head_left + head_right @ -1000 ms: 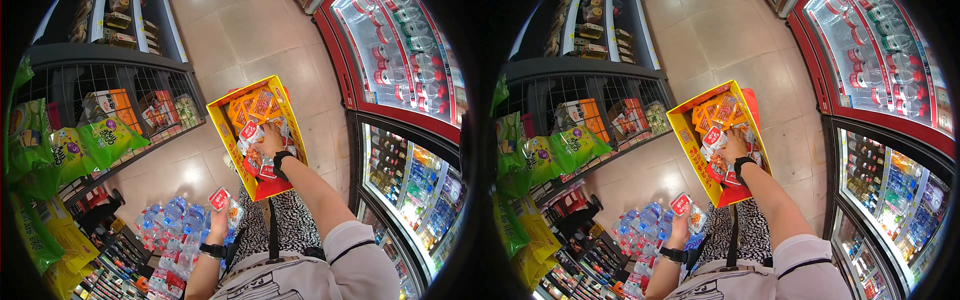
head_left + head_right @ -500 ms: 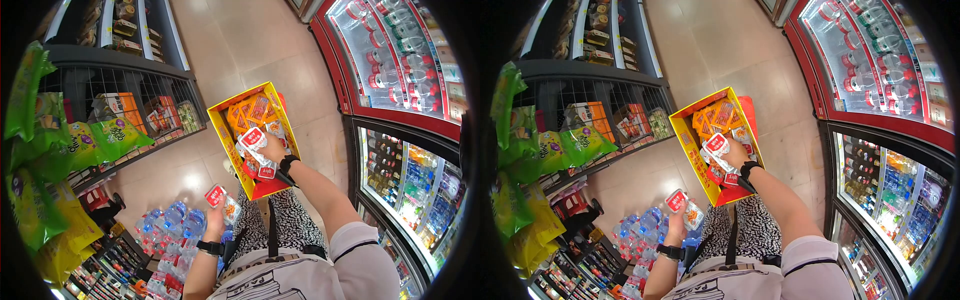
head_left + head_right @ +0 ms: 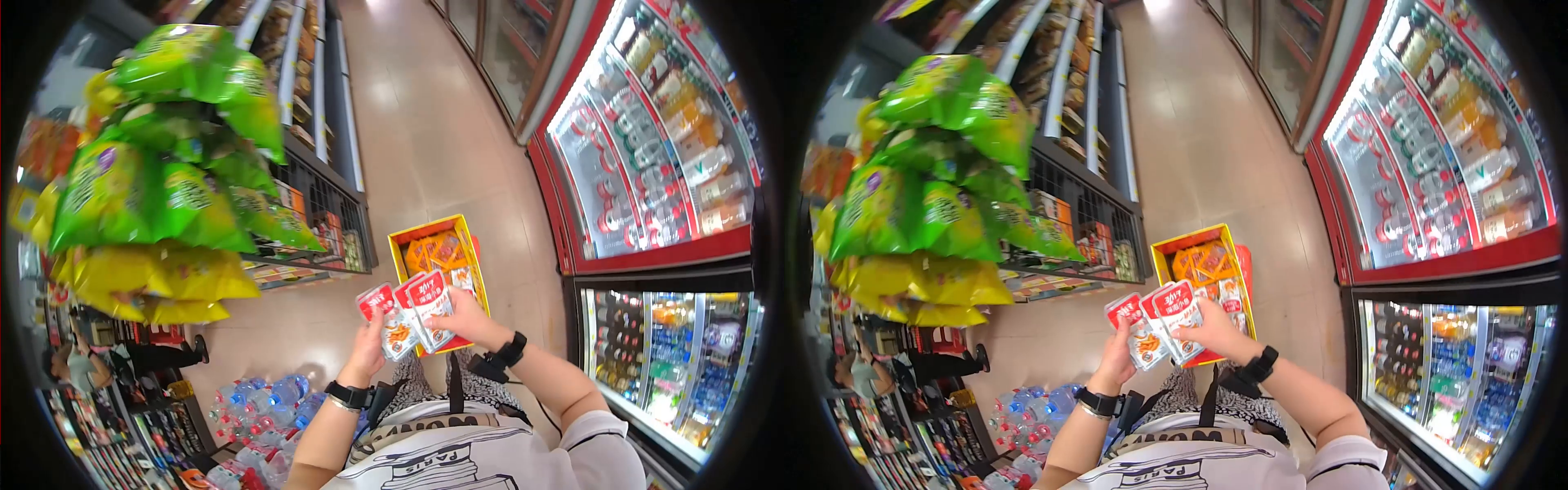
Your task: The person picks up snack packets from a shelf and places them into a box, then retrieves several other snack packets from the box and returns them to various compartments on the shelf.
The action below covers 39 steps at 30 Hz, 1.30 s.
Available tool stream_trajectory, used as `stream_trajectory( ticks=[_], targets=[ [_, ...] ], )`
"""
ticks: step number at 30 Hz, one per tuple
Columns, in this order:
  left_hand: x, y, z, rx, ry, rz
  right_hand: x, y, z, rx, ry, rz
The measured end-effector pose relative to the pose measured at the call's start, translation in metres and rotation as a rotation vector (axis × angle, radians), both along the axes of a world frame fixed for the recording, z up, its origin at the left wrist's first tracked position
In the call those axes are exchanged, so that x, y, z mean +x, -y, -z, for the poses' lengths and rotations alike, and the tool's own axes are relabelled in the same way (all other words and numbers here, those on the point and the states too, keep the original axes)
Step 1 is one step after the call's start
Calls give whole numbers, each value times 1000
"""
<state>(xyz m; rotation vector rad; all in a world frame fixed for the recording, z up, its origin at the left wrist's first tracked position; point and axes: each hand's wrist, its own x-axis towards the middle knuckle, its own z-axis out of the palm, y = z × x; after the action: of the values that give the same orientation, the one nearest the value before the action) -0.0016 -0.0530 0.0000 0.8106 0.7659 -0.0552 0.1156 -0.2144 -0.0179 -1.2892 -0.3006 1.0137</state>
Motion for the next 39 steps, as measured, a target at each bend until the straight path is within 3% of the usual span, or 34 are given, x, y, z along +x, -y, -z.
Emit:
stream_trajectory(
  ticks=[6, 8, 12, 18, 20, 23, 26, 30, 31, 33, 36, 38, 39],
  targets=[
    [-5, 7, -45, 72, 221, 21, -25, -26, -53, -12, 395, 75],
    [-9, 7, -64, 50, 293, -35, -32, -34, -69, -128, 548, 57],
    [-25, 6, -79, 223, 308, -53, -53, -48, -109, -218, 645, -178],
    [-57, -15, -88, 138, 357, -134, -86, -74, -142, -350, 893, -289],
    [-75, -26, -91, 125, 403, -147, -100, -85, -153, -279, 1063, -268],
    [-111, -47, -91, 103, 460, -188, -129, -109, -165, -316, 1332, -371],
    [-156, -76, -94, 100, 491, -253, -168, -136, -179, -322, 1410, -484],
    [-228, -114, -111, 32, 497, -310, -211, -166, -204, -138, 1567, -576],
    [-245, -123, -113, 38, 503, -334, -219, -173, -208, -13, 1442, -548],
    [-276, -140, -118, 48, 513, -353, -239, -187, -226, 66, 1486, -476],
    [-315, -150, -129, 285, 381, -194, -265, -209, -235, 214, 1465, -447],
    [-331, -149, -131, 345, 377, -159, -285, -223, -238, 407, 1435, -514],
    [-338, -148, -131, 507, 403, -92, -294, -230, -237, 365, 1408, -610]
  ],
)
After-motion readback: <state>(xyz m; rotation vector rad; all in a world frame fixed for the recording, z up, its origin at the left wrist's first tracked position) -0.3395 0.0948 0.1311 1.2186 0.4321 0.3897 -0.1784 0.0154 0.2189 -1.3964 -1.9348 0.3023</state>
